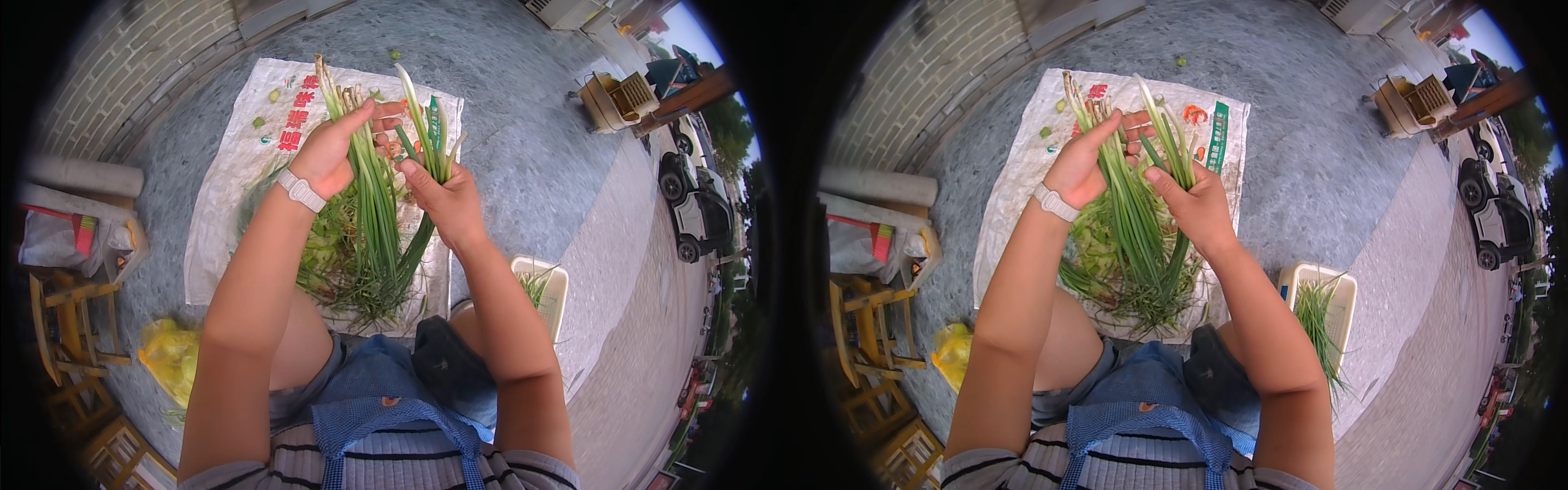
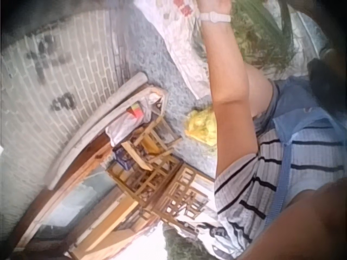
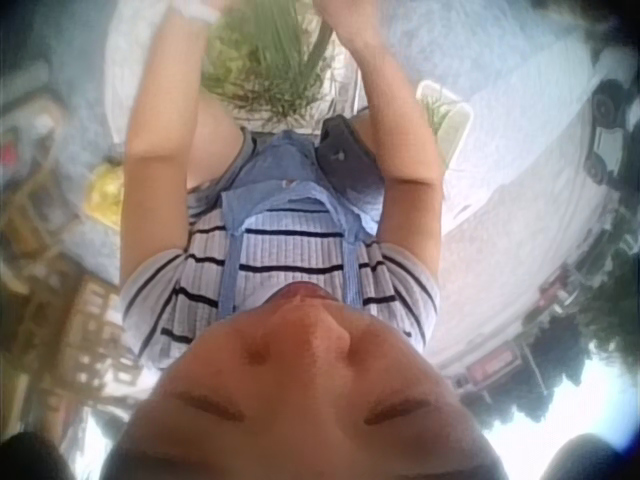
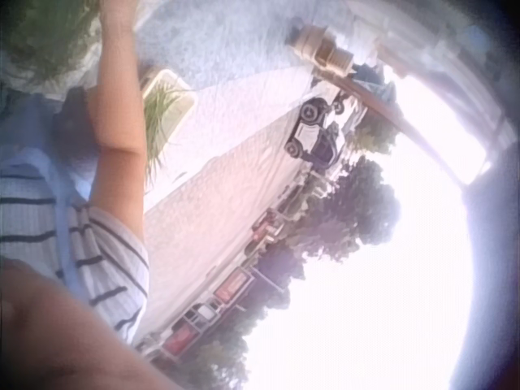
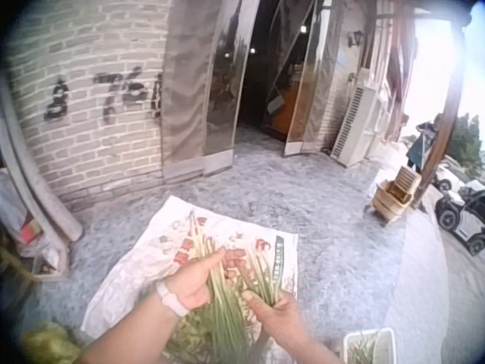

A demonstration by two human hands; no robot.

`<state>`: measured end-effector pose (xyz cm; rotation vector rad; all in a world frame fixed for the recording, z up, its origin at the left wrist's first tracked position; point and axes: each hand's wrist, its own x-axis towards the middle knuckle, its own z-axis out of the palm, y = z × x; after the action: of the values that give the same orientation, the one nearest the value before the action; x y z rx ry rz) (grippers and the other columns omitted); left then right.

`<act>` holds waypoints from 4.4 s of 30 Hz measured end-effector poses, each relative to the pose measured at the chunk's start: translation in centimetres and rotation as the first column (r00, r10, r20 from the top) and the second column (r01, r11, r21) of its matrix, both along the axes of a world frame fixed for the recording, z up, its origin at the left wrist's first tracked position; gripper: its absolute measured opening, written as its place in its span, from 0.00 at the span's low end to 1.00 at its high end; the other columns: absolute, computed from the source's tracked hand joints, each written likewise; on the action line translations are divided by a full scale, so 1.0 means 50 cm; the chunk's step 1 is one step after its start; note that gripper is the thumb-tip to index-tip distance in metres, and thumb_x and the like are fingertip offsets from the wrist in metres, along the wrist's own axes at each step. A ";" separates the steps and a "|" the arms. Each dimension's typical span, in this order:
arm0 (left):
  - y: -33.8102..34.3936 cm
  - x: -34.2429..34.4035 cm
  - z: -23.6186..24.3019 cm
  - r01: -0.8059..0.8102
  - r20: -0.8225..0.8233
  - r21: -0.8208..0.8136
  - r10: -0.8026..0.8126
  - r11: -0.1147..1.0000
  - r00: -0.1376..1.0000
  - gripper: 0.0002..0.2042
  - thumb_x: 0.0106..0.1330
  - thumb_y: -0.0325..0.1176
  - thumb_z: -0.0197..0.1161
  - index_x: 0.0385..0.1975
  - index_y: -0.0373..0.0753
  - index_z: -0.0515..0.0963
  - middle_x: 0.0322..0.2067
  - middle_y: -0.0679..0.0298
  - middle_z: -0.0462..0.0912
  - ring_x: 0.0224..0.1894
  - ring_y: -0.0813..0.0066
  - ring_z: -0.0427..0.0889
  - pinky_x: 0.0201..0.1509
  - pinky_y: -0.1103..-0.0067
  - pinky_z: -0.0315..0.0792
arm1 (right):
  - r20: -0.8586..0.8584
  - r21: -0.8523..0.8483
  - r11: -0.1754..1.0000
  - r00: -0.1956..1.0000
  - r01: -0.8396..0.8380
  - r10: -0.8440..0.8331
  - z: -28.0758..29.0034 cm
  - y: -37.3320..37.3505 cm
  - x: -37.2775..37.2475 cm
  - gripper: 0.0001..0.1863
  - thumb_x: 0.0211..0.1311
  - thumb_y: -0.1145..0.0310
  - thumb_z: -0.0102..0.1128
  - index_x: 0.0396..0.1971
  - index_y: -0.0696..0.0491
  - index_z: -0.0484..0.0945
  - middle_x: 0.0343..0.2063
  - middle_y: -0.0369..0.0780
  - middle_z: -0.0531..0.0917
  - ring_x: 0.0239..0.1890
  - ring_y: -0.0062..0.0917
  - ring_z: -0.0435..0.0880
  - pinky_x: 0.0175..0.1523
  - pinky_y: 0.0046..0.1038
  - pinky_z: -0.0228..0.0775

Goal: The person sits on the ground and trims green onions by hand, removing roots and outer layers. They place the cleaned onions into a white basket and discard the trimmings onto a sack on the ground.

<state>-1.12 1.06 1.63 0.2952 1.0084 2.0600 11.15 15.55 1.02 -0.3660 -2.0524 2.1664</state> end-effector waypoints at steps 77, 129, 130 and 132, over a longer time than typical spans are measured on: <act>0.005 0.013 -0.005 -0.042 0.029 0.086 0.039 0.995 0.999 0.21 0.72 0.42 0.51 0.56 0.31 0.67 0.54 0.53 0.73 0.52 0.64 0.77 0.54 0.69 0.75 | -0.054 -0.011 0.999 0.998 0.041 -0.042 0.010 -0.017 0.002 0.08 0.57 0.71 0.67 0.32 0.57 0.79 0.25 0.32 0.81 0.24 0.11 0.74 0.30 0.16 0.67; -0.066 -0.100 -0.032 -0.812 -0.499 -0.233 0.651 0.535 0.572 0.07 0.61 0.30 0.65 0.34 0.32 0.79 0.22 0.68 0.76 0.22 0.82 0.72 0.28 0.82 0.68 | 0.162 -0.200 0.976 0.980 -0.081 0.114 0.029 0.082 0.010 0.07 0.56 0.67 0.66 0.29 0.53 0.77 0.19 0.33 0.77 0.20 0.14 0.70 0.25 0.18 0.58; -0.073 -0.105 -0.035 -0.811 -0.447 -0.220 0.683 0.542 0.578 0.07 0.62 0.30 0.64 0.35 0.32 0.78 0.21 0.69 0.75 0.21 0.83 0.70 0.27 0.82 0.67 | 0.144 -0.217 0.974 0.985 -0.059 0.092 0.030 0.078 0.009 0.08 0.57 0.65 0.65 0.27 0.51 0.77 0.18 0.31 0.76 0.17 0.13 0.67 0.22 0.17 0.55; -0.069 -0.097 -0.038 -0.691 -0.398 -0.254 0.578 0.677 0.712 0.10 0.62 0.30 0.64 0.39 0.32 0.78 0.22 0.70 0.73 0.23 0.83 0.69 0.27 0.83 0.66 | 0.123 -0.218 0.975 0.991 -0.033 0.061 0.034 0.069 0.009 0.09 0.59 0.62 0.64 0.26 0.49 0.77 0.16 0.30 0.74 0.15 0.11 0.64 0.19 0.16 0.53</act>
<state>-5.96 -2.39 -0.26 0.0120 1.8952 2.3952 11.60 19.01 2.73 -0.4990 -1.9079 2.4639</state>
